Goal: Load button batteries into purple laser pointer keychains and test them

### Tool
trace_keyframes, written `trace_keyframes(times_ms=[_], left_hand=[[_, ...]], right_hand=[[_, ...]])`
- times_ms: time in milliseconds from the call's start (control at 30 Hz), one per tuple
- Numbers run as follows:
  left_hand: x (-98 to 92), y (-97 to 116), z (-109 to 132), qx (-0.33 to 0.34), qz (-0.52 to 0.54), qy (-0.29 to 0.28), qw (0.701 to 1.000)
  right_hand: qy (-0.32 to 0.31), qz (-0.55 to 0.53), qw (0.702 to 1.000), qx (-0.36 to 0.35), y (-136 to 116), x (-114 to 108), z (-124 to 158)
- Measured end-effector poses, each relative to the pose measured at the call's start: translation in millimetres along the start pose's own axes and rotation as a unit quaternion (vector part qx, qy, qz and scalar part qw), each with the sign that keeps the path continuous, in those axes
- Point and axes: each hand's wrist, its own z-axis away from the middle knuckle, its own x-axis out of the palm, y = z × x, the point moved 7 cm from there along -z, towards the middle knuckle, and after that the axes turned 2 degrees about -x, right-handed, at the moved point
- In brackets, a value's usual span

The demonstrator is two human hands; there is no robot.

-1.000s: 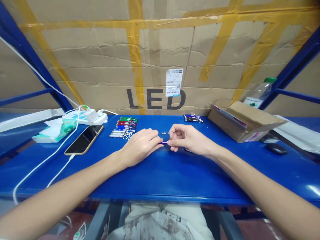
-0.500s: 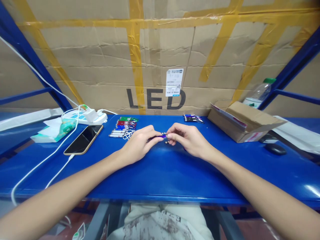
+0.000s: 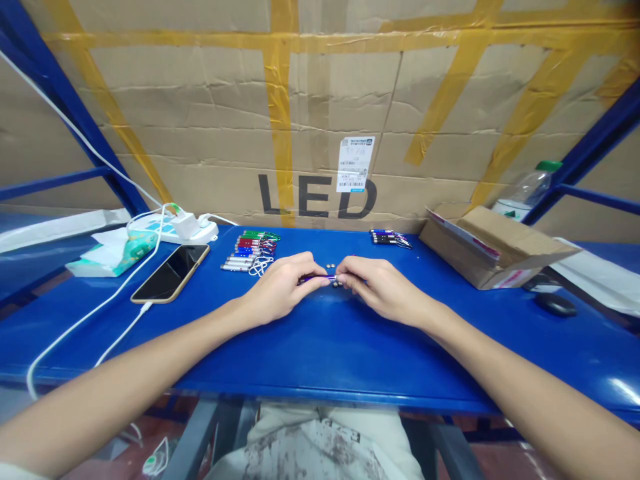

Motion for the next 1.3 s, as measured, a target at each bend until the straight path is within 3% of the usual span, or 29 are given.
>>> trace_keyframes(times_ms=[133, 267, 333, 500, 633, 767, 1033, 1167, 1300], left_hand=[[-4.7, 11, 4, 0.085, -0.093, 0.021, 0.992], [-7.2, 21, 7, 0.158, -0.193, 0.053, 0.967], [-7.8, 22, 7, 0.165, -0.193, 0.060, 0.965], [-6.8, 10, 1, 0.067, -0.050, 0.043, 0.996], [-1.8, -2, -2, -0.020, 0.011, 0.014, 1.000], [-2.3, -2, -2, -0.017, 0.012, 0.011, 1.000], [-3.0, 6, 1, 0.041, -0.022, 0.018, 0.999], [-6.4, 6, -1, 0.021, -0.002, 0.036, 0.999], [-7.8, 0, -2, -0.009, 0.002, 0.039, 0.999]], right_hand=[[-0.015, -0.151, 0.984, 0.096, 8, 6, -1], [-0.051, -0.353, 0.913, 0.197, 15, 18, 1], [-0.051, -0.377, 0.901, 0.209, 16, 18, 1], [0.017, -0.227, 0.965, 0.134, 15, 2, -1], [0.015, -0.056, 0.998, 0.029, 3, -4, 0], [0.005, -0.017, 1.000, 0.015, -1, -4, 0], [-0.026, -0.099, 0.992, 0.069, 4, -1, 0], [-0.049, 0.035, 0.996, 0.060, 12, -25, 2], [-0.174, 0.055, 0.973, 0.145, 35, -29, 16]])
